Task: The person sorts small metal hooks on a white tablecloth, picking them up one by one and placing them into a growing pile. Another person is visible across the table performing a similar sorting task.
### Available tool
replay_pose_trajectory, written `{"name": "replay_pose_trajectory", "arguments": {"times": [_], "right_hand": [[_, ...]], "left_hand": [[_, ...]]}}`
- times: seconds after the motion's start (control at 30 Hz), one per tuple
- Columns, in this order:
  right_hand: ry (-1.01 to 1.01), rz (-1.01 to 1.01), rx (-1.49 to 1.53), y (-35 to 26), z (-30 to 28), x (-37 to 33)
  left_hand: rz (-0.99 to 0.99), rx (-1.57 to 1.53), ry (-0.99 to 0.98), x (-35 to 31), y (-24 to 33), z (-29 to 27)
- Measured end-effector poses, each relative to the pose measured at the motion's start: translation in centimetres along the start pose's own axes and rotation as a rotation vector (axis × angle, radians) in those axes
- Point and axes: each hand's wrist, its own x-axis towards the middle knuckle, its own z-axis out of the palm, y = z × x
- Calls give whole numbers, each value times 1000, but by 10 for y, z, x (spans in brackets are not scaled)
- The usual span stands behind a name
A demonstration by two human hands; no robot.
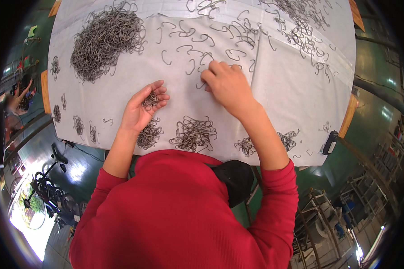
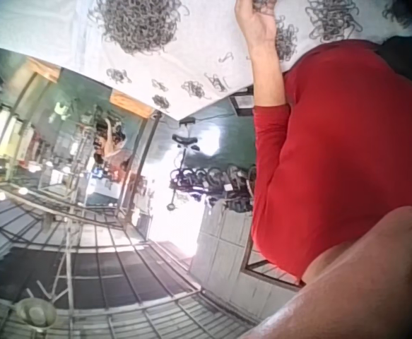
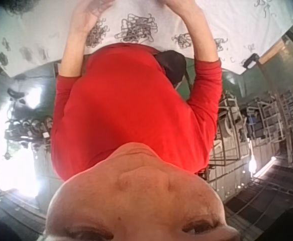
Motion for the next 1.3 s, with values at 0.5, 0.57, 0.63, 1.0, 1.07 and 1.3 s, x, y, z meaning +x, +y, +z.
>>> {"name": "replay_pose_trajectory", "arguments": {"times": [0.5,0.57,0.63,1.0,1.07,1.3], "right_hand": [[58,782,932,24,-30,-27],[-217,700,999,2,-22,-42],[-367,677,1037,-26,-19,-49],[250,1026,146,21,-20,-23],[235,1043,99,23,-14,-19],[103,1003,-91,41,-8,-20]], "left_hand": [[-4,-17,5,0,-1,-2],[-1,-18,-5,1,-1,-1],[-2,-8,16,0,-1,0],[-2,-65,37,-5,-2,-4],[-3,-86,72,-10,-2,-6],[146,-217,116,-50,25,-45]]}}
